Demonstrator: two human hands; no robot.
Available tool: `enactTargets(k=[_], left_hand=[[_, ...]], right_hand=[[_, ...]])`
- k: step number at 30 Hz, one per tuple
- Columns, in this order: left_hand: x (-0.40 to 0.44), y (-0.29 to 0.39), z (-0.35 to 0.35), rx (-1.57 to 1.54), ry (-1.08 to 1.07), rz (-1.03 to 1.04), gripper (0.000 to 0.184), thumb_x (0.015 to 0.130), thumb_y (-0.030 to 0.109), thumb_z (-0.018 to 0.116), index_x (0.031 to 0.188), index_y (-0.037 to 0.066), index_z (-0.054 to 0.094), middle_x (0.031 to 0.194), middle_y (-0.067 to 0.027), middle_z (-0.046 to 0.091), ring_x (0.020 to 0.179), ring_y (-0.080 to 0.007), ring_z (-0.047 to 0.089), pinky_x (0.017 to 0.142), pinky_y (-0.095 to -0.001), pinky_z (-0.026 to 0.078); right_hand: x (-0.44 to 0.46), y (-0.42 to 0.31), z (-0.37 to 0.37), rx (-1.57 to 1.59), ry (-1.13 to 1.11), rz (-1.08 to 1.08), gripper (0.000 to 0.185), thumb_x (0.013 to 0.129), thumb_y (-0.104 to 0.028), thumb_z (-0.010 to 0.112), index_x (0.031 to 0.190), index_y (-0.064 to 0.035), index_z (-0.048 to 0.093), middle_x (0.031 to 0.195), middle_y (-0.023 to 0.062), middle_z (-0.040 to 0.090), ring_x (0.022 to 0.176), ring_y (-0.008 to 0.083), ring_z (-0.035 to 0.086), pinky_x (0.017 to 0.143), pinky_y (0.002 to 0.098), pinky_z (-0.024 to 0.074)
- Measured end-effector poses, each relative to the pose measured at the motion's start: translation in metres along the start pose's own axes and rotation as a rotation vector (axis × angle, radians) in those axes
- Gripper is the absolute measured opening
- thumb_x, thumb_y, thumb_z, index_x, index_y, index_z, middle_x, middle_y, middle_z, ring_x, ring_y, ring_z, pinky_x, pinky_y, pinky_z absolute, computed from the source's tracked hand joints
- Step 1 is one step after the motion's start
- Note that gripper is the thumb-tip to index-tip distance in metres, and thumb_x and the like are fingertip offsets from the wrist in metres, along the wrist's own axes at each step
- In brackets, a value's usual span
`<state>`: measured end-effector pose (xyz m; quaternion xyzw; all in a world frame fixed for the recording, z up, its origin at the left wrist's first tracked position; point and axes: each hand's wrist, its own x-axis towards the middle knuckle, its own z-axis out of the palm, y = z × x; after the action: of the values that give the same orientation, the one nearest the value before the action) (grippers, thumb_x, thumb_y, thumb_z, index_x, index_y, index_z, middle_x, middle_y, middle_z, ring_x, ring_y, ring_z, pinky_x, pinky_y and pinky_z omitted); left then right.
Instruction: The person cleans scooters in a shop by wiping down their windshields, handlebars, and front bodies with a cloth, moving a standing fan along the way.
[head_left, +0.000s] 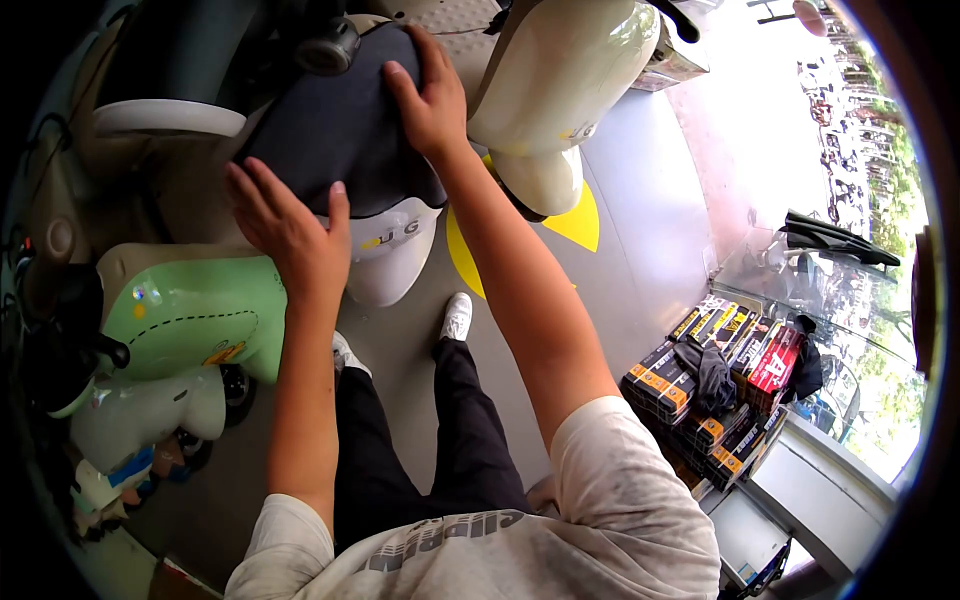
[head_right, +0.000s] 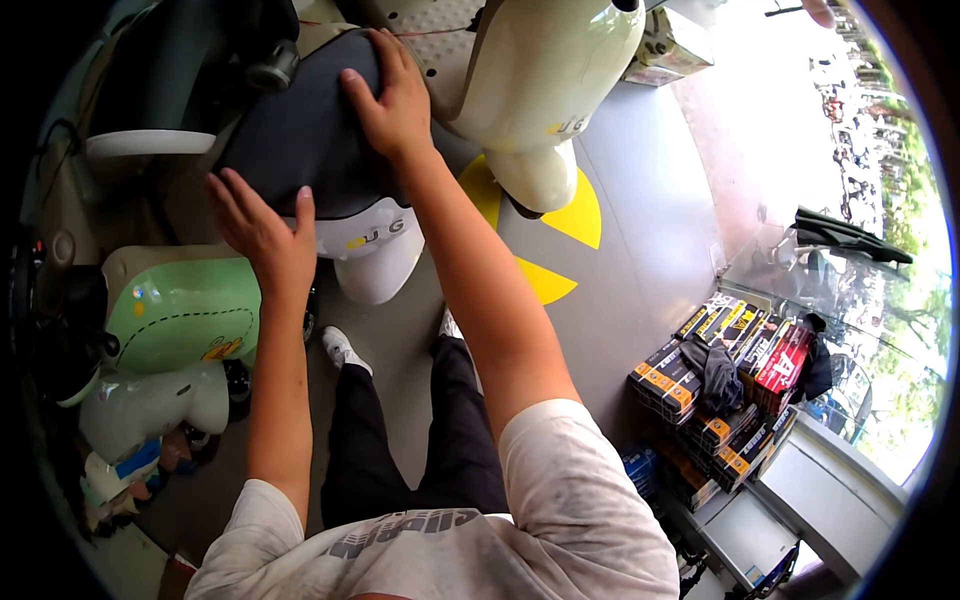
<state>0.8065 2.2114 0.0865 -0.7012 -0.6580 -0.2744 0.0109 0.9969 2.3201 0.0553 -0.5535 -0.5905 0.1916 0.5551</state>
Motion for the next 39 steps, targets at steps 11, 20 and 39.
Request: enactTargets(k=[11,20,39], left_hand=[[-0.012,0.013,0.019,0.188,-0.091,0.074,0.104,0.089,0.046,0.065,0.154,-0.012,0.008,0.161,-0.0370,0.003,0.151,-0.0494,0.006,0.120,-0.0564,0.010],[-0.024,-0.035,0.012,0.053,-0.060,-0.086,0.100,0.091,0.048,0.063,0.154,-0.011,0.012,0.160,-0.0376,0.009,0.150,-0.0498,0.009,0.119,-0.0593,0.011],[-0.083,-0.129,0.140,-1.043,-0.162,-0.935,0.063,0.106,0.042,0.038,0.156,0.004,0.025,0.160,-0.0189,0.028,0.148,-0.0301,0.028,0.120,-0.0407,0.023]], right_hand=[[-0.081,0.033,0.006,0.038,0.149,0.229,0.055,0.101,-0.026,0.045,0.150,-0.0013,0.038,0.149,0.0227,0.046,0.138,0.0390,0.044,0.114,0.0411,0.0339],[-0.141,-0.024,0.020,-0.267,0.021,0.136,0.086,0.093,-0.026,0.062,0.155,0.0090,0.014,0.160,0.0342,0.011,0.148,0.0510,0.014,0.121,0.0515,0.0149],[-0.155,-0.005,0.060,-0.646,-0.253,-0.718,0.053,0.087,-0.031,0.067,0.138,-0.0180,0.061,0.153,0.0136,0.044,0.139,0.0352,0.043,0.109,0.0464,0.0369]])
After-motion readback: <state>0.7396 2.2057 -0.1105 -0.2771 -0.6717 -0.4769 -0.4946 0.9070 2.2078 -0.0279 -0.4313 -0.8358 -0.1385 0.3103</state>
